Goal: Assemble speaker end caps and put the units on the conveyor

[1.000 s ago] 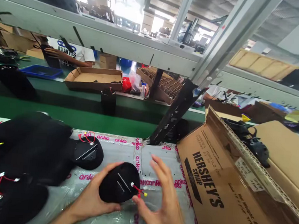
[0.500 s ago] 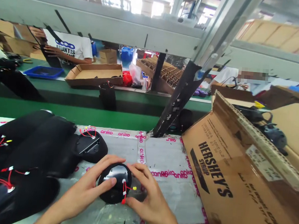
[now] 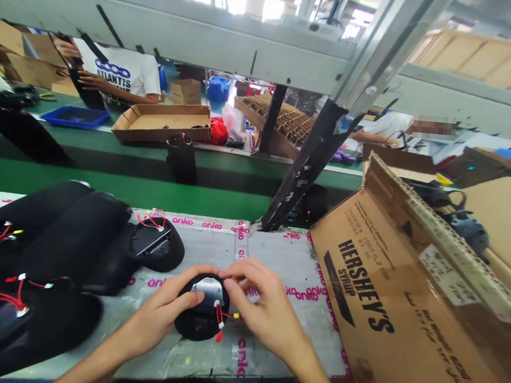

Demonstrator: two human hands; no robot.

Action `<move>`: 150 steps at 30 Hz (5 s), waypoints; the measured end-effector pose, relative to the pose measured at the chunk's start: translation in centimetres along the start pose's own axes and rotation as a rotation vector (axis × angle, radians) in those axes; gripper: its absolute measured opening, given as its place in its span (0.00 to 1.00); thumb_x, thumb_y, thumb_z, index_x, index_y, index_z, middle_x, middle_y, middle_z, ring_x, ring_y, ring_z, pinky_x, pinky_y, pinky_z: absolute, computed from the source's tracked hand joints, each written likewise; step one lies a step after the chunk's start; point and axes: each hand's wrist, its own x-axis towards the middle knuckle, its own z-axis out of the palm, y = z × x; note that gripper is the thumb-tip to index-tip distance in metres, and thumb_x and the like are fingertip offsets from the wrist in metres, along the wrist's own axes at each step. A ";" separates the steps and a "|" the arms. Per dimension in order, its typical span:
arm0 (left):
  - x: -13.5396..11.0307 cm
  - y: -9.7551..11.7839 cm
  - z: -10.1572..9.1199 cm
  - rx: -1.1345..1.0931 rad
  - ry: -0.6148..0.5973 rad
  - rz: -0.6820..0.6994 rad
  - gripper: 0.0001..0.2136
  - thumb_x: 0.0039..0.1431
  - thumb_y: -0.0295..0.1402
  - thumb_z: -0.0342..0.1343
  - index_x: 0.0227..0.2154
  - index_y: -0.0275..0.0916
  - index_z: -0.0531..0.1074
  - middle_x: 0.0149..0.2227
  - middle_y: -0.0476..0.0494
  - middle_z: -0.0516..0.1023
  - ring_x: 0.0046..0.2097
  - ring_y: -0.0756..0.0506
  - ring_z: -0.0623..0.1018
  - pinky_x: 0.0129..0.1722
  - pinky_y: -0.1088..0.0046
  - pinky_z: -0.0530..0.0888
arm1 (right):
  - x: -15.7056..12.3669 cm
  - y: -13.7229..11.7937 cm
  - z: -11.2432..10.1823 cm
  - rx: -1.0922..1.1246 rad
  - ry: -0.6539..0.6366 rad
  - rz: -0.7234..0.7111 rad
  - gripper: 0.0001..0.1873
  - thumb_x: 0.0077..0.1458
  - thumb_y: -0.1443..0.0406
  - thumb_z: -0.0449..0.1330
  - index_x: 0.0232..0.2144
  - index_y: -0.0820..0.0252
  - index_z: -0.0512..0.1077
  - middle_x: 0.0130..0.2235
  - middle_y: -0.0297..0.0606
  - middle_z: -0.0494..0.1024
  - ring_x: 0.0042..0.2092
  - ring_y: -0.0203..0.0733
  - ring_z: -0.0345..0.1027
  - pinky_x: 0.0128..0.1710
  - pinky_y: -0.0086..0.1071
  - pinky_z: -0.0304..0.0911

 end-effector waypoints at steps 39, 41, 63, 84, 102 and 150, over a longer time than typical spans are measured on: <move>1.4 6.9 -2.5 0.979 -0.093 0.036 0.11 0.66 0.27 0.56 0.28 0.39 0.78 0.25 0.48 0.81 0.27 0.45 0.78 0.29 0.70 0.60 | 3.6 -6.1 -2.1 -0.692 -0.599 0.356 0.19 0.63 0.65 0.57 0.19 0.58 0.65 0.18 0.29 0.68 0.19 0.33 0.58 0.22 0.29 0.48; 1.3 7.2 -2.7 1.064 -0.125 0.083 0.12 0.70 0.28 0.55 0.29 0.39 0.77 0.26 0.47 0.81 0.28 0.44 0.79 0.29 0.69 0.60 | 3.6 -5.8 -1.4 -0.726 -0.611 0.334 0.21 0.61 0.65 0.57 0.17 0.57 0.61 0.16 0.28 0.62 0.18 0.32 0.52 0.20 0.30 0.44; 3.2 8.5 -1.3 1.127 -0.263 0.260 0.13 0.69 0.24 0.57 0.29 0.38 0.83 0.27 0.40 0.83 0.29 0.38 0.81 0.34 0.66 0.72 | 1.8 -5.6 -0.8 -0.545 -0.491 0.386 0.24 0.71 0.64 0.50 0.20 0.56 0.61 0.18 0.32 0.71 0.21 0.36 0.65 0.27 0.31 0.57; -0.7 -8.5 1.2 0.180 0.106 0.487 0.52 0.55 0.59 0.71 0.75 0.44 0.53 0.69 0.26 0.70 0.68 0.25 0.75 0.68 0.44 0.72 | -7.5 9.6 11.1 0.219 0.228 0.027 0.50 0.66 0.36 0.59 0.77 0.54 0.52 0.73 0.55 0.65 0.74 0.67 0.60 0.72 0.60 0.61; -1.5 -6.9 5.1 0.099 0.378 0.639 0.30 0.67 0.49 0.55 0.69 0.47 0.61 0.62 0.33 0.75 0.62 0.28 0.78 0.60 0.43 0.75 | -7.7 3.5 12.6 0.385 0.459 0.190 0.35 0.59 0.70 0.51 0.68 0.51 0.57 0.72 0.45 0.66 0.74 0.57 0.59 0.73 0.58 0.61; -1.8 0.7 -3.3 0.901 -0.025 1.006 0.11 0.75 0.38 0.61 0.37 0.37 0.76 0.35 0.46 0.80 0.43 0.42 0.76 0.44 0.65 0.75 | -3.3 -3.2 2.6 -1.037 -0.222 -0.672 0.13 0.70 0.73 0.60 0.31 0.60 0.73 0.34 0.40 0.75 0.37 0.49 0.66 0.38 0.42 0.65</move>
